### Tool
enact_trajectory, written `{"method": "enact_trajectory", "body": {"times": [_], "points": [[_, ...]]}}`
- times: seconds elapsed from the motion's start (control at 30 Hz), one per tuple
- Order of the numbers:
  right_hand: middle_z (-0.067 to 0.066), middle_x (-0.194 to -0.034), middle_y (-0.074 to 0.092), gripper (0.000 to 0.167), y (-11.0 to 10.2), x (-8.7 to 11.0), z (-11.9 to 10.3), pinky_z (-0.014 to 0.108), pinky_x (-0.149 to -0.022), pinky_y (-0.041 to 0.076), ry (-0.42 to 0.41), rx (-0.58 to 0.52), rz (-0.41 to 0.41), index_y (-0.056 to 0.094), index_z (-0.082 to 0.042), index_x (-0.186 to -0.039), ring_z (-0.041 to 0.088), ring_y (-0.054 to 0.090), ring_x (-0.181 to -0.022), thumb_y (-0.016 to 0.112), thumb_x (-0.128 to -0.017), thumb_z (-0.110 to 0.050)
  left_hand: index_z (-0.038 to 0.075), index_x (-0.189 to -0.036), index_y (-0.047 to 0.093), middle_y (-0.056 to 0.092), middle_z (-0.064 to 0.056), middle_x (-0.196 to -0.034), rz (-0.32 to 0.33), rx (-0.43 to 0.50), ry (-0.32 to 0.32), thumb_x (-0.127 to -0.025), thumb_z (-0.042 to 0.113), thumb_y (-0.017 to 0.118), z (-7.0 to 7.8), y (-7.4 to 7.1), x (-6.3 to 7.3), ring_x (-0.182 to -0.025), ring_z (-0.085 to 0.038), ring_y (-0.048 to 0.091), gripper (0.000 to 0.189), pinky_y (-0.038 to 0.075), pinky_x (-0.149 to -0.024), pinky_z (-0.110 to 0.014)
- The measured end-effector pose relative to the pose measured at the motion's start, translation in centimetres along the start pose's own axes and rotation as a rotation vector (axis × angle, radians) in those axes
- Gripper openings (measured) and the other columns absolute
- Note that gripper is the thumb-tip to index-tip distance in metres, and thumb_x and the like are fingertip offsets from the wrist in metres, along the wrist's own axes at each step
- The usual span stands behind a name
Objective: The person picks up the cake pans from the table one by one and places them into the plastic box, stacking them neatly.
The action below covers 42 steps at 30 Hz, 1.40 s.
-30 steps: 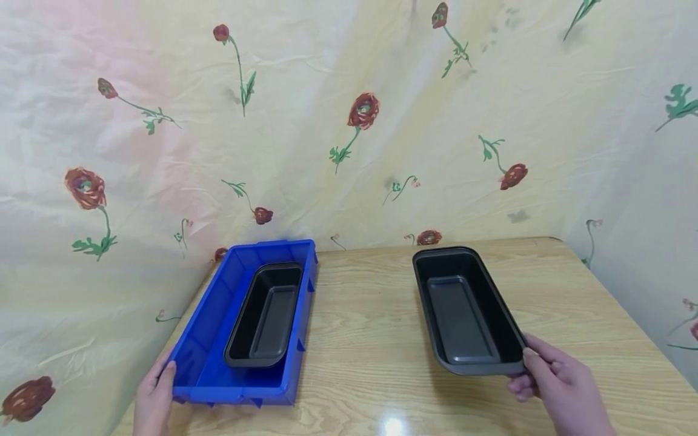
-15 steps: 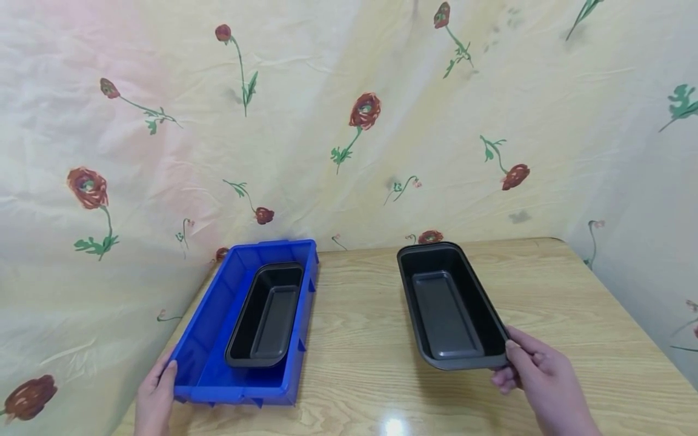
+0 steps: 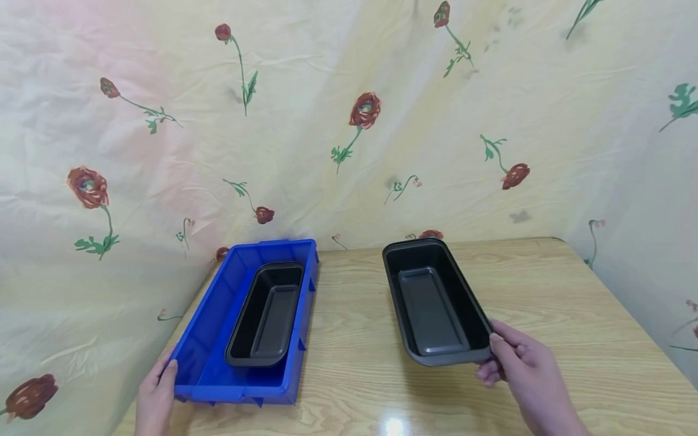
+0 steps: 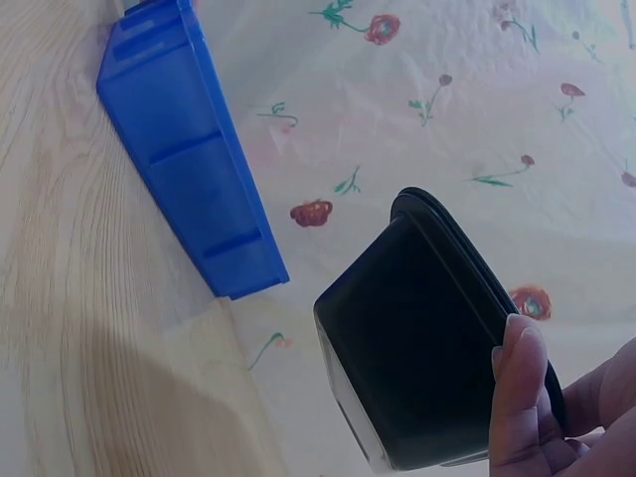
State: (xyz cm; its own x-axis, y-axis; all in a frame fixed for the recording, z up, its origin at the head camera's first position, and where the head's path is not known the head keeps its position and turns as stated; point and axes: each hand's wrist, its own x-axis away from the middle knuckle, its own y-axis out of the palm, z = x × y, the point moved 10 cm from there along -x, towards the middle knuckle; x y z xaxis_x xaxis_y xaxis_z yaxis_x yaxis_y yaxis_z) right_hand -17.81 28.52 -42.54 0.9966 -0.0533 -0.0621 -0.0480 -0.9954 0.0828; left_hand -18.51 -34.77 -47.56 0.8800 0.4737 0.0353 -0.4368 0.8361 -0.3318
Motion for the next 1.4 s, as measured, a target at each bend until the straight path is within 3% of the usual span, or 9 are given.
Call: {"method": "enact_trajectory", "body": {"times": [0.13, 0.27, 0.4, 0.67, 0.9, 1.4], "points": [[0.015, -0.083, 0.072, 0.038, 0.8, -0.1, -0.3, 0.028, -0.054, 0.055, -0.016, -0.008, 0.007, 0.071, -0.037, -0.116, 0.017, 0.065, -0.064, 0.047, -0.111, -0.007, -0.003, -0.158, 0.036, 0.032, -0.031, -0.160, 0.001, 0.002, 0.000, -0.114, 0.024, 0.035, 0.0, 0.0, -0.1, -0.146, -0.054, 0.029, 0.052, 0.027, -0.115, -0.070], [0.015, -0.082, 0.071, 0.031, 1.2, -0.2, -0.2, 0.029, -0.053, 0.055, 0.012, 0.030, 0.034, 0.059, -0.007, -0.140, 0.017, 0.065, -0.063, 0.047, -0.111, -0.009, -0.003, -0.157, 0.037, 0.033, -0.031, -0.160, 0.006, 0.007, 0.005, -0.113, 0.023, 0.036, 0.0, 0.0, -0.1, -0.145, -0.052, 0.030, 0.051, 0.028, -0.115, -0.069], [0.015, -0.082, 0.072, 0.048, 1.7, -0.4, -0.2, 0.030, -0.053, 0.056, 0.032, 0.070, 0.043, 0.036, 0.021, -0.146, 0.018, 0.065, -0.063, 0.047, -0.111, -0.010, -0.004, -0.157, 0.038, 0.034, -0.031, -0.159, 0.011, 0.003, 0.015, -0.113, 0.022, 0.036, 0.0, -0.1, 0.0, -0.145, -0.051, 0.032, 0.051, 0.028, -0.115, -0.068], [0.014, -0.081, 0.072, 0.054, 2.9, -0.7, -0.2, 0.029, -0.052, 0.056, 0.035, 0.094, 0.027, 0.026, 0.026, -0.148, 0.017, 0.065, -0.062, 0.044, -0.112, -0.009, -0.002, -0.158, 0.036, 0.032, -0.030, -0.161, -0.002, 0.009, -0.007, -0.113, 0.023, 0.035, -0.2, 0.0, -0.1, -0.146, -0.052, 0.029, 0.051, 0.027, -0.115, -0.069], [0.017, -0.078, 0.070, 0.053, 4.0, -0.9, -0.5, 0.029, -0.051, 0.056, -0.009, 0.080, 0.005, 0.026, 0.028, -0.146, 0.017, 0.065, -0.060, 0.045, -0.111, -0.007, -0.001, -0.159, 0.034, 0.031, -0.030, -0.161, -0.015, 0.004, -0.022, -0.114, 0.025, 0.035, -0.3, 0.1, -0.2, -0.146, -0.053, 0.028, 0.052, 0.027, -0.115, -0.070], [0.015, -0.080, 0.070, 0.049, 6.0, -1.2, -0.8, 0.027, -0.050, 0.054, -0.021, 0.047, 0.002, 0.029, 0.028, -0.145, 0.016, 0.064, -0.058, 0.045, -0.110, -0.003, -0.001, -0.160, 0.034, 0.030, -0.029, -0.162, -0.018, 0.031, -0.035, -0.114, 0.025, 0.035, -0.5, 0.2, -0.3, -0.147, -0.052, 0.028, 0.052, 0.026, -0.116, -0.069]]}}
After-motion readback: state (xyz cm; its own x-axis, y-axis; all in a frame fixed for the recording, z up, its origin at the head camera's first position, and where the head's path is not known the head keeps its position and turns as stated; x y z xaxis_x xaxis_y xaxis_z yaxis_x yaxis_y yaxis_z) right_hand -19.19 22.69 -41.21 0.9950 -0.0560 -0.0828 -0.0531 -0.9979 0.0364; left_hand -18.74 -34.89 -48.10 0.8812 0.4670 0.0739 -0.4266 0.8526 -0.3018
